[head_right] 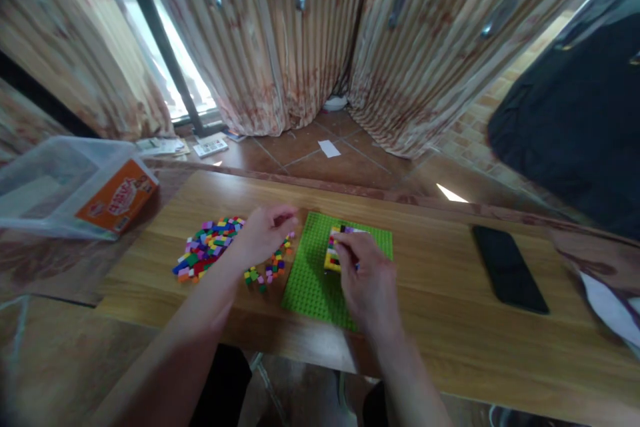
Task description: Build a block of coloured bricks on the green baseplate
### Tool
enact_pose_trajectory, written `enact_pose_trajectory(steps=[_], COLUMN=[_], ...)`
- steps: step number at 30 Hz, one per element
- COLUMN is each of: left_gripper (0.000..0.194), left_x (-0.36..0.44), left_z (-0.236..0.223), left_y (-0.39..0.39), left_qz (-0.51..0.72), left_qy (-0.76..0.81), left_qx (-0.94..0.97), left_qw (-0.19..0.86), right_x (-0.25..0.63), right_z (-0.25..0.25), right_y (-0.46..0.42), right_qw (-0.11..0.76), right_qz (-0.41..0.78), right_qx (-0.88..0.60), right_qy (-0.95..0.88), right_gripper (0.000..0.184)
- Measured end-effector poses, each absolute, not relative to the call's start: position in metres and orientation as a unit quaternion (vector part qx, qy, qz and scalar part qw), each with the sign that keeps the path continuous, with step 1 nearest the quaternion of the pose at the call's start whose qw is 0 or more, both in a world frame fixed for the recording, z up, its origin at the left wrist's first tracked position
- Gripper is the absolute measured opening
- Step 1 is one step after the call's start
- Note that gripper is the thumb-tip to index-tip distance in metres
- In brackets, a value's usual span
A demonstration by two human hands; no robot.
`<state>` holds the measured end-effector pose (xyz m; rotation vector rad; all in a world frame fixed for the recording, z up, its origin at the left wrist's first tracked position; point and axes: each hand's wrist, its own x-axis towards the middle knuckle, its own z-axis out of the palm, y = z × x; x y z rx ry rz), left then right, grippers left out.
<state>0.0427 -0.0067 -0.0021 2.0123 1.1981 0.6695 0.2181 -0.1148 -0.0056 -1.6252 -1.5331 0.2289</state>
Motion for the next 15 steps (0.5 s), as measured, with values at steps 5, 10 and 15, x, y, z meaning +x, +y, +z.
enact_pose_trajectory(steps=[5, 10, 15], left_gripper=[0.025, 0.029, 0.027], left_x=[0.066, 0.078, 0.079], left_z=[-0.007, -0.009, -0.008], left_y=[-0.023, -0.032, -0.033], left_qz=[0.213, 0.185, 0.166], left_qy=[0.44, 0.433, 0.429], left_qx=[0.797, 0.809, 0.817], left_qw=[0.354, 0.353, 0.348], right_x=[0.258, 0.263, 0.26], right_z=[-0.013, -0.021, -0.027], right_y=[-0.116, -0.112, -0.104], right_qw=[0.444, 0.438, 0.459], right_qz=[0.081, 0.108, 0.099], right_qx=[-0.737, -0.73, -0.727], right_qy=[-0.503, -0.512, -0.502], right_gripper=[0.022, 0.02, 0.02])
